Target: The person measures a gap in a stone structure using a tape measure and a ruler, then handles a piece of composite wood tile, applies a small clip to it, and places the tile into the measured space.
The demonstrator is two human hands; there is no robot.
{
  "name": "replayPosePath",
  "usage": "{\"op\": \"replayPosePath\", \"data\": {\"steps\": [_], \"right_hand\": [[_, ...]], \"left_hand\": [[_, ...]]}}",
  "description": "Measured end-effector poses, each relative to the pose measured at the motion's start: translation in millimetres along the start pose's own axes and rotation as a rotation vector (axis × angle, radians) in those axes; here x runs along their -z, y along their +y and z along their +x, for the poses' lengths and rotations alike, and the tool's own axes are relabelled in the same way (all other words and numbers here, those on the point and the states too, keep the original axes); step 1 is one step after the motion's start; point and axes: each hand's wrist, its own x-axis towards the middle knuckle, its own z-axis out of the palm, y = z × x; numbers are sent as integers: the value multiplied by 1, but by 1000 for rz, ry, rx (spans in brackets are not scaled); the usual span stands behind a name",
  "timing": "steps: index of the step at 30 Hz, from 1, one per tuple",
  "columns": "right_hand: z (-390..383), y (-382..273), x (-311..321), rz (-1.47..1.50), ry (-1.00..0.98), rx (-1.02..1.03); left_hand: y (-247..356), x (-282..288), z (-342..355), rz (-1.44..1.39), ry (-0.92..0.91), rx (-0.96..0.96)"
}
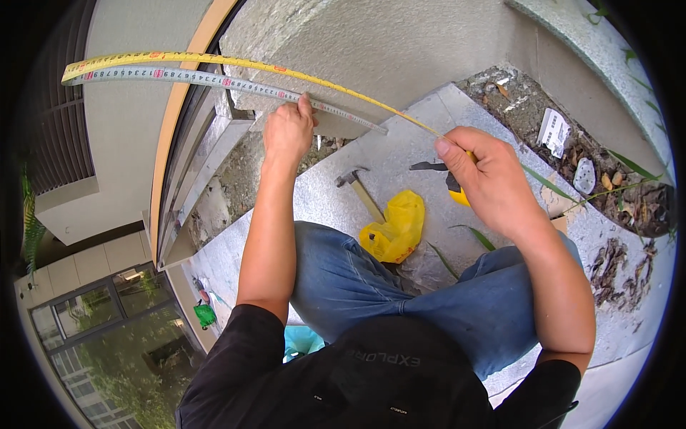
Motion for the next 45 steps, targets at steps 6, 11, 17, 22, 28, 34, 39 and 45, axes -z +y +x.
{"op": "replayPosePath", "data": {"steps": [6, 11, 17, 22, 28, 34, 39, 45], "right_hand": [[2, 0, 0, -20, -8, 18], [4, 1, 1, -53, 6, 58], [6, 0, 1, -62, 3, 53], [6, 4, -1, -28, 7, 17], [9, 0, 0, -56, 6, -3], [8, 3, 2, -88, 44, 45], [9, 4, -3, -88, 27, 44], [9, 5, -1, -58, -1, -8]], "left_hand": [[-3, -6, 4, -18, 11, -4], [-3, -13, 6, 57, 108, -13], [-4, -11, 5, 40, 130, -15], [1, 3, -2, -19, 7, 10], [-6, -3, 0, -11, 60, -33], [-1, 8, -5, -79, 25, -51], [1, 6, -11, -42, 122, -58], [0, 11, -15, -82, 90, -83]]}}
